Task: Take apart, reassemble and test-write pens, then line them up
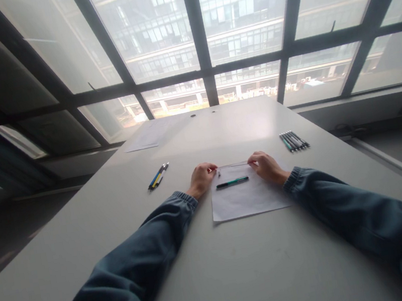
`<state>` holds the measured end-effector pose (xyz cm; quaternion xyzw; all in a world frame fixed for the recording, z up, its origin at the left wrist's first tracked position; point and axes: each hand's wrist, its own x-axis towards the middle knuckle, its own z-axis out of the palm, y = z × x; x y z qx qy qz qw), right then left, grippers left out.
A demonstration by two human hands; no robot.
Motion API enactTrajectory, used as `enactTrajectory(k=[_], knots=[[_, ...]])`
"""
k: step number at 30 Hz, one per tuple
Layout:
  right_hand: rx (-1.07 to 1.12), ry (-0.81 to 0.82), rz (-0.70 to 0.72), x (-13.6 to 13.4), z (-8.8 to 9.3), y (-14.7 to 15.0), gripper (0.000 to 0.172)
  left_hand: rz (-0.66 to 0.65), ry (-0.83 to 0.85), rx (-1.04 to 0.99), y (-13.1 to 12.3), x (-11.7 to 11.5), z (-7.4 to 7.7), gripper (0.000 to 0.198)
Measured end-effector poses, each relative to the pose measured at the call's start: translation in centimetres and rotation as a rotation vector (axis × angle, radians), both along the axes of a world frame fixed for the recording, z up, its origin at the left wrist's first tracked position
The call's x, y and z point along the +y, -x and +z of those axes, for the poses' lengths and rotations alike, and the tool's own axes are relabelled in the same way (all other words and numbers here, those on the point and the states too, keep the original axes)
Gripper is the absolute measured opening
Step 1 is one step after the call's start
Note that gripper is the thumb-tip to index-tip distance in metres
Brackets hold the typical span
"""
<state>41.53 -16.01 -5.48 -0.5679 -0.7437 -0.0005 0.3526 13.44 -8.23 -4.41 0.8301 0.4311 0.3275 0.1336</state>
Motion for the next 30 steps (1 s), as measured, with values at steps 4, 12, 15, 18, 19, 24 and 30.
enactTrajectory(k=[4, 12, 15, 18, 19, 24, 30], knots=[[-0.030, 0.055, -0.027, -0.12, 0.21, 0.03, 0.015, -0.002, 0.011, 0.030, -0.07, -0.47, 0.50, 0.014], [-0.062, 0.082, -0.035, -0.08, 0.22, 0.08, 0.018, 0.006, 0.010, 0.064, -0.03, -0.44, 0.59, 0.014], [-0.062, 0.073, -0.029, -0.05, 0.15, 0.03, 0.020, 0.009, 0.014, 0.071, -0.04, -0.44, 0.61, 0.014], [-0.061, 0.071, -0.022, -0.04, 0.11, -0.02, 0.019, 0.012, 0.024, 0.069, -0.05, -0.64, 0.81, 0.013], [-0.060, 0.070, -0.020, -0.04, 0.09, -0.03, 0.019, 0.010, 0.027, 0.067, -0.06, -0.71, 0.90, 0.013], [-0.059, 0.057, -0.022, 0.01, 0.02, -0.04, 0.017, -0.001, 0.031, 0.053, -0.10, -0.90, 1.06, 0.015], [-0.058, 0.057, -0.028, 0.04, 0.04, -0.02, 0.015, -0.003, 0.027, 0.040, -0.11, -0.85, 0.96, 0.015]])
